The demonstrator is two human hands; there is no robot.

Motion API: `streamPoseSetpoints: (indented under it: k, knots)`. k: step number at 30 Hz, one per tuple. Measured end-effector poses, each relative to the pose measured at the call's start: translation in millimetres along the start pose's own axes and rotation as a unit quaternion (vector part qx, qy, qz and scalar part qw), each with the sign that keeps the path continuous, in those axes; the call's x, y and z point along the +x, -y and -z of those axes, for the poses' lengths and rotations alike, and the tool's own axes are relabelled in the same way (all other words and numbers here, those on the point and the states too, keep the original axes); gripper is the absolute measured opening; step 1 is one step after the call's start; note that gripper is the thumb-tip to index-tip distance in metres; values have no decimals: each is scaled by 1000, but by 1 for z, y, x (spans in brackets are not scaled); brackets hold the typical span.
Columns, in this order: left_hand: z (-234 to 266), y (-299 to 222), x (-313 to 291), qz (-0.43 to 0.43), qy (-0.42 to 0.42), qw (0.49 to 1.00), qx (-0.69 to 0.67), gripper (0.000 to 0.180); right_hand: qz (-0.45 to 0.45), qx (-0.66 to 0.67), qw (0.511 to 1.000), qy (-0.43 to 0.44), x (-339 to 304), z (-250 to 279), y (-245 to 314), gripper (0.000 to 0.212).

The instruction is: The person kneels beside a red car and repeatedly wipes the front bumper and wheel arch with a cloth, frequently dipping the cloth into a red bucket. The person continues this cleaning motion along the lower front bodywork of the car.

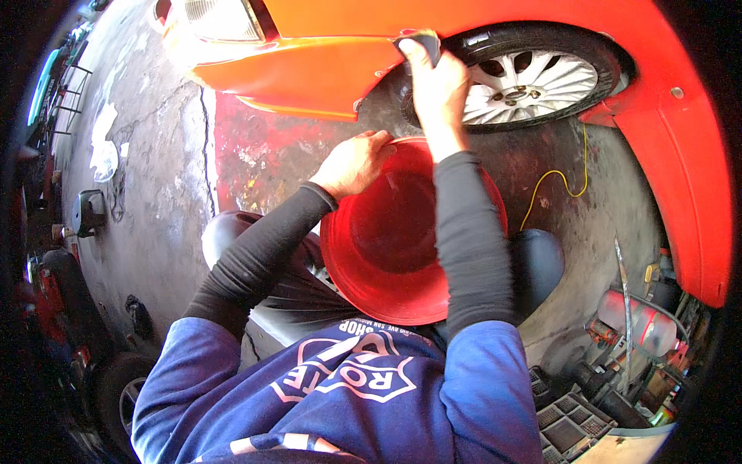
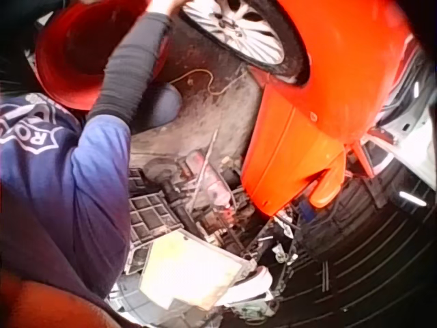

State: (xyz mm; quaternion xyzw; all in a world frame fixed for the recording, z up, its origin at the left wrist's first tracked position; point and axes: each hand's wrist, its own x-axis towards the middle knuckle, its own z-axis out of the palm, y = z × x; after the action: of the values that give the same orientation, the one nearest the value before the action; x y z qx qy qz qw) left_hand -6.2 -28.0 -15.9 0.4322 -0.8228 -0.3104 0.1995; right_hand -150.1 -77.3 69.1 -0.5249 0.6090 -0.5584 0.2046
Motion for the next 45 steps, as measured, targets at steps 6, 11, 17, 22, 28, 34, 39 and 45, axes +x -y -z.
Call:
streamPoseSetpoints:
  k: [6,11,17,22,28,34,39,45]
  knots:
    - [8,-1,2,-13,19,1000,-4,28,38,-318,937,142,13,23,-11,58]
    - [7,1,-3,-3,7,999,-54,35,-45,4,932,359,-10,103,-17,36]
    - [8,-3,3,4,26,999,-29,39,-285,-171,721,609,-121,34,-152,31]
    - [9,-5,2,16,15,999,-31,33,-182,-279,843,422,-252,11,-280,30]
    - [9,-4,3,19,33,998,-40,35,-351,-242,688,587,-204,23,-213,39]
    - [9,-4,3,12,34,998,-51,38,-50,-125,866,482,-31,69,-48,29]
    - [8,-2,2,22,33,997,-64,38,40,-27,993,109,10,46,15,27]
    - [6,0,2,3,33,998,-57,36,-63,-10,997,-38,2,-3,-9,34]
